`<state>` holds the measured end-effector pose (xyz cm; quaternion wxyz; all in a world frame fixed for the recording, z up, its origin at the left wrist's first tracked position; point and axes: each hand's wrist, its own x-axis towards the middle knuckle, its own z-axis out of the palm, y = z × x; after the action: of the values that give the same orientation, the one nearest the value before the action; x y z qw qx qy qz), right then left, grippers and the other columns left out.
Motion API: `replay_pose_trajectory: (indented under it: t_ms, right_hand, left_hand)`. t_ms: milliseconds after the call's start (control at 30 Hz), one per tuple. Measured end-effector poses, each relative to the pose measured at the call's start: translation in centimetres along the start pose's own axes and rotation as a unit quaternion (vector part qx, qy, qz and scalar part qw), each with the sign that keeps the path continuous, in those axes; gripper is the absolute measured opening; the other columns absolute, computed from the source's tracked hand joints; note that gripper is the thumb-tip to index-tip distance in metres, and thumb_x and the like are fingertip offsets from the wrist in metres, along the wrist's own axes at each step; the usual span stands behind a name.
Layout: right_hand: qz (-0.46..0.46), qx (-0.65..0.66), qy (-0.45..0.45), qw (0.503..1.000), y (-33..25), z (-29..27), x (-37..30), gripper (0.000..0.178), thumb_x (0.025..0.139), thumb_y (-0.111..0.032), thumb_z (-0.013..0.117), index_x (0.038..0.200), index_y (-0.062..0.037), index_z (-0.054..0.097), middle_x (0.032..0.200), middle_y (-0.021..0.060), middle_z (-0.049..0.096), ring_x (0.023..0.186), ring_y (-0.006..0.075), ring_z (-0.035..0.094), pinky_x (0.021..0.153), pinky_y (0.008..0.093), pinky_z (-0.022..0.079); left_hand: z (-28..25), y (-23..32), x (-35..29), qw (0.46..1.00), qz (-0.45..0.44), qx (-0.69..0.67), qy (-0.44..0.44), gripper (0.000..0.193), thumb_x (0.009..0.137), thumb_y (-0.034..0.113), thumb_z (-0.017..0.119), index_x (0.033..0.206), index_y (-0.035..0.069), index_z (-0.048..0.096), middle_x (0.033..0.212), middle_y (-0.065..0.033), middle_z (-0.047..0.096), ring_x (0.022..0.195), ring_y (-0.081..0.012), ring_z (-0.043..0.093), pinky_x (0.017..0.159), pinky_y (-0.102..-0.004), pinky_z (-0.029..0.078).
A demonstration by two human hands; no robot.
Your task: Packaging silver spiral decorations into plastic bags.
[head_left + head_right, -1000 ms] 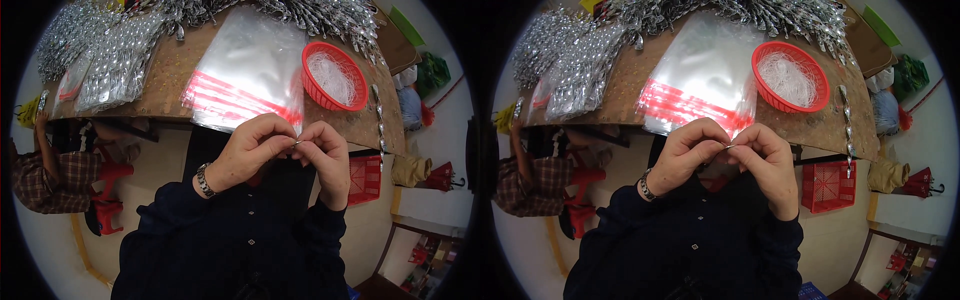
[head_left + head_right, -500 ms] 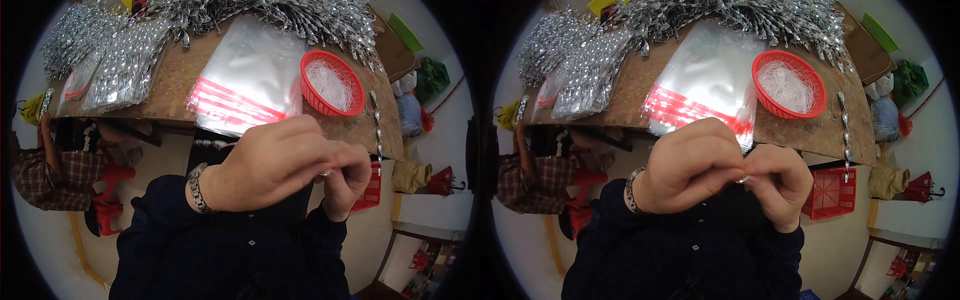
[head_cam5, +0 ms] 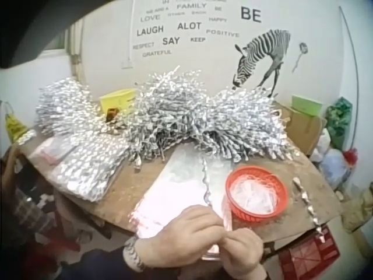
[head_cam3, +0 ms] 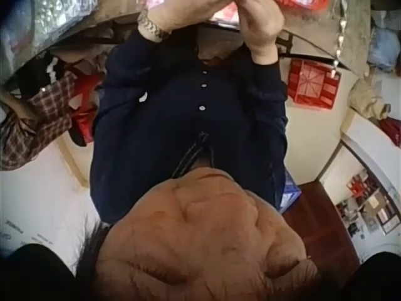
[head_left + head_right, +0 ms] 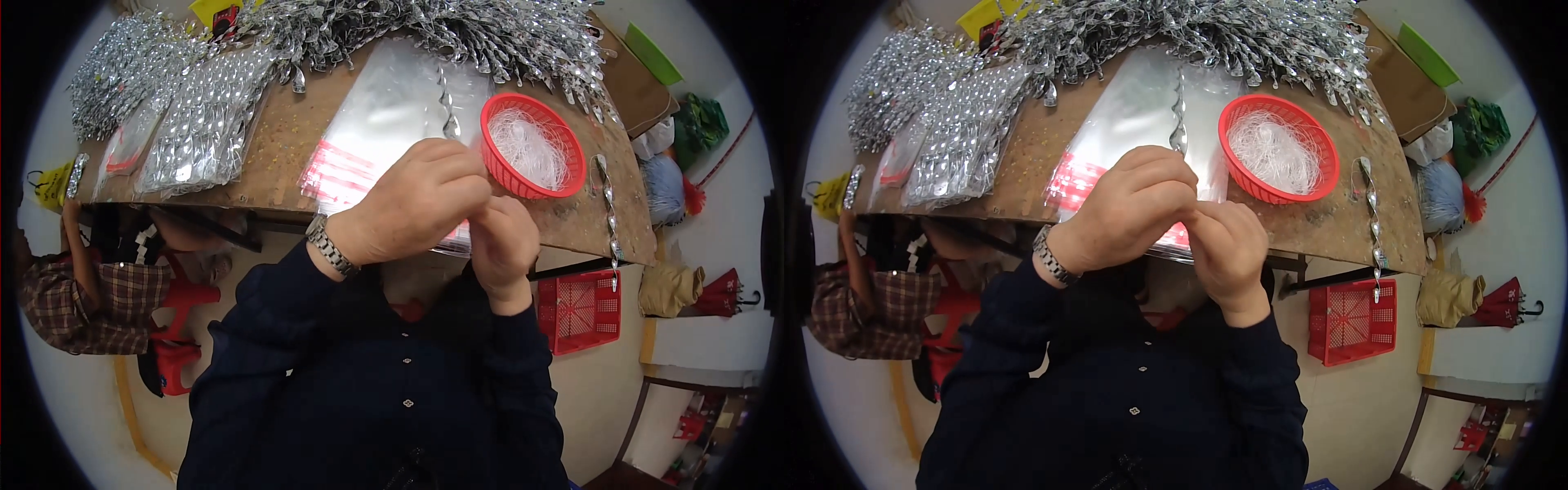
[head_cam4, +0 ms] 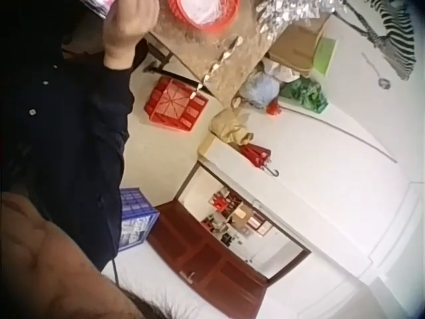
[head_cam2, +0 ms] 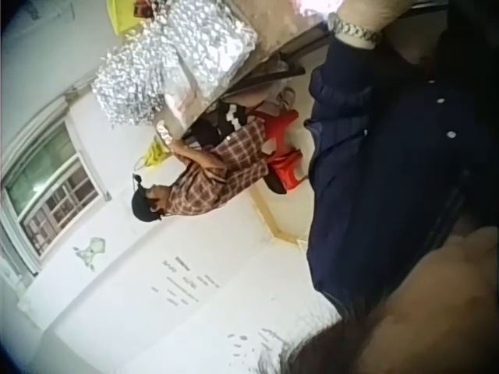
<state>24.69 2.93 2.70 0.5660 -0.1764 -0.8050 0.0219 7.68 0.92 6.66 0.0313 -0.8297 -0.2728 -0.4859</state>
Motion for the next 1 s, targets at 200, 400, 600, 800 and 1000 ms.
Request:
replay_pose_trajectory:
  t_ms: [200, 400, 600, 800, 1000]
  right_hand:
    - [0.077, -0.05, -0.117, 0.989, 0.6, 3.0, -1.5, 0.019, 0.077, -0.003, 0.067, 0.096, -0.0044, 0.061, 0.082, 0.0101, 0.064, 0.071, 0.0283, 0.063, 0.061, 0.0375, 0.047]
    - [0.383, 0.116, -0.195, 0.896, -1.1, 1.1, -1.0, 0.022, 0.089, 0.001, 0.059, 0.111, -0.0006, 0.057, 0.079, 0.0045, 0.063, 0.071, 0.0072, 0.06, 0.062, 0.0233, 0.047]
    - [0.531, 0.287, -0.246, 0.758, -0.7, -1.9, -1.2, 0.017, 0.09, -0.002, 0.056, 0.106, -0.0011, 0.059, 0.083, 0.0008, 0.062, 0.065, 0.0032, 0.052, 0.056, 0.0171, 0.039]
    - [0.578, 0.435, -0.257, 0.641, 0.2, -4.1, -2.9, 0.013, 0.088, 0.001, 0.053, 0.098, 0.0015, 0.061, 0.083, 0.0066, 0.064, 0.056, 0.0044, 0.045, 0.051, 0.0172, 0.035]
    - [0.554, 0.538, -0.214, 0.599, -0.1, -5.0, -4.6, 0.017, 0.084, 0.008, 0.05, 0.096, 0.0031, 0.061, 0.086, 0.0135, 0.064, 0.051, 0.0066, 0.045, 0.049, 0.0184, 0.035]
  left_hand:
    - [0.7, -3.0, -3.5, 0.989, -0.149, 0.001, -0.01, 0.011, 0.077, 0.0, 0.065, 0.085, 0.002, 0.057, 0.083, -0.0107, 0.057, 0.08, -0.0301, 0.056, 0.072, -0.0354, 0.046]
    - [0.7, -3.9, -5.0, 0.932, -0.347, -0.096, 0.052, 0.003, 0.086, 0.002, 0.059, 0.086, 0.0, 0.056, 0.08, -0.0067, 0.057, 0.077, -0.0166, 0.056, 0.067, -0.0299, 0.045]
    - [0.7, -5.4, -5.6, 0.79, -0.505, -0.317, 0.142, 0.013, 0.095, 0.012, 0.052, 0.088, 0.002, 0.058, 0.087, -0.0036, 0.063, 0.062, -0.0073, 0.058, 0.056, -0.0199, 0.046]
    - [0.8, -5.8, -5.5, 0.69, -0.529, -0.434, 0.236, 0.012, 0.098, 0.014, 0.05, 0.096, 0.004, 0.056, 0.088, -0.0049, 0.064, 0.07, -0.0096, 0.061, 0.06, -0.0207, 0.047]
    - [1.0, -6.5, -6.1, 0.692, -0.52, -0.44, 0.24, 0.012, 0.099, 0.014, 0.049, 0.097, 0.004, 0.055, 0.089, -0.0067, 0.064, 0.071, -0.0111, 0.061, 0.061, -0.0219, 0.049]
